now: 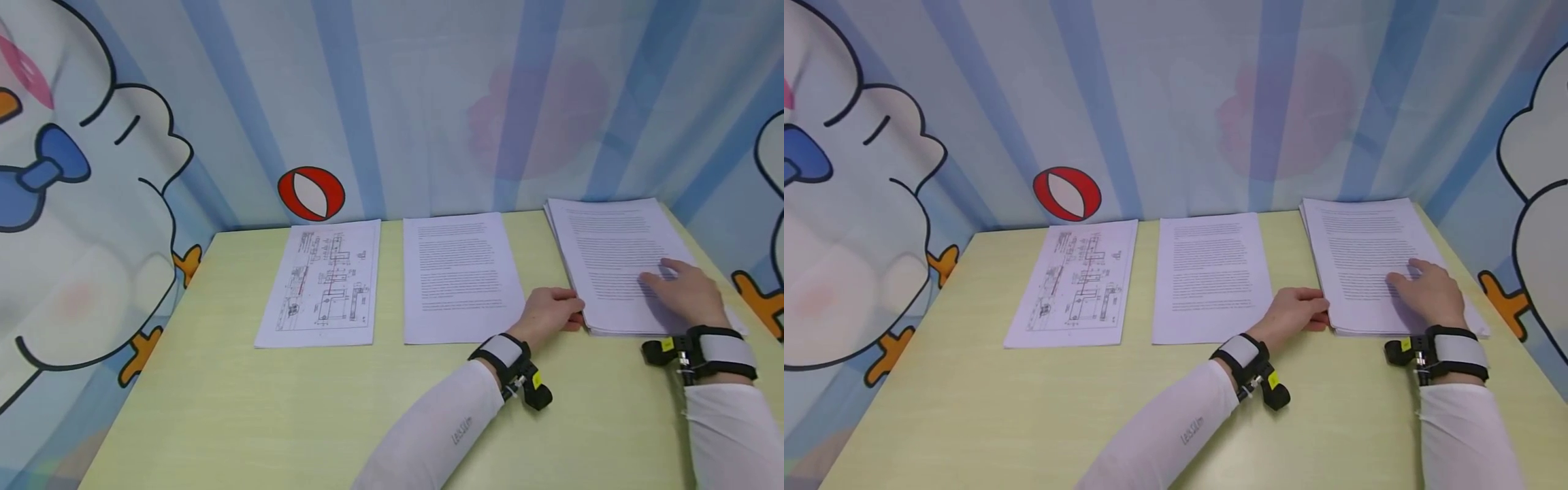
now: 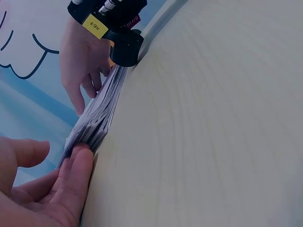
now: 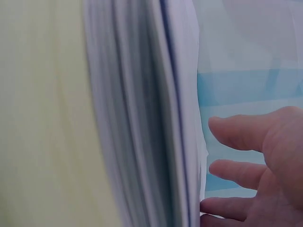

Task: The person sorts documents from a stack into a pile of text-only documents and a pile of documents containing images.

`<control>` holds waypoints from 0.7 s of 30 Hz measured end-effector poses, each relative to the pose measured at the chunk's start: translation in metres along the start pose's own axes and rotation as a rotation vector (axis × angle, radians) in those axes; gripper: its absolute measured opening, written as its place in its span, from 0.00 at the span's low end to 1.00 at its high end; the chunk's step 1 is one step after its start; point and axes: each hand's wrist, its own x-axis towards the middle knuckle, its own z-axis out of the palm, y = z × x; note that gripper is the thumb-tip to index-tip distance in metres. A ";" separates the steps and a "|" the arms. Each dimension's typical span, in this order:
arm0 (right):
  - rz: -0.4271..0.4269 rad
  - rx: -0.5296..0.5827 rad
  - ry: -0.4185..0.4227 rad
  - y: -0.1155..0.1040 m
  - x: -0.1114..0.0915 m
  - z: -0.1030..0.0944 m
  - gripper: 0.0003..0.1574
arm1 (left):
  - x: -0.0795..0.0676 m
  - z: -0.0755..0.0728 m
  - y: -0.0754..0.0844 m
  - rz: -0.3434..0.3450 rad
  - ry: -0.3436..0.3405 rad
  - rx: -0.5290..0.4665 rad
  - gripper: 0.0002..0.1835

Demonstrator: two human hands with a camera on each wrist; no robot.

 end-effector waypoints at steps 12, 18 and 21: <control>-0.017 -0.048 0.039 -0.002 -0.001 0.001 0.51 | 0.000 0.005 0.003 0.000 0.039 0.033 0.09; -0.025 -0.036 0.047 -0.005 -0.002 0.002 0.51 | 0.001 0.005 0.006 -0.011 0.052 0.067 0.10; -0.032 -0.028 0.041 -0.010 -0.002 0.004 0.51 | 0.001 0.004 0.006 -0.008 0.056 0.084 0.09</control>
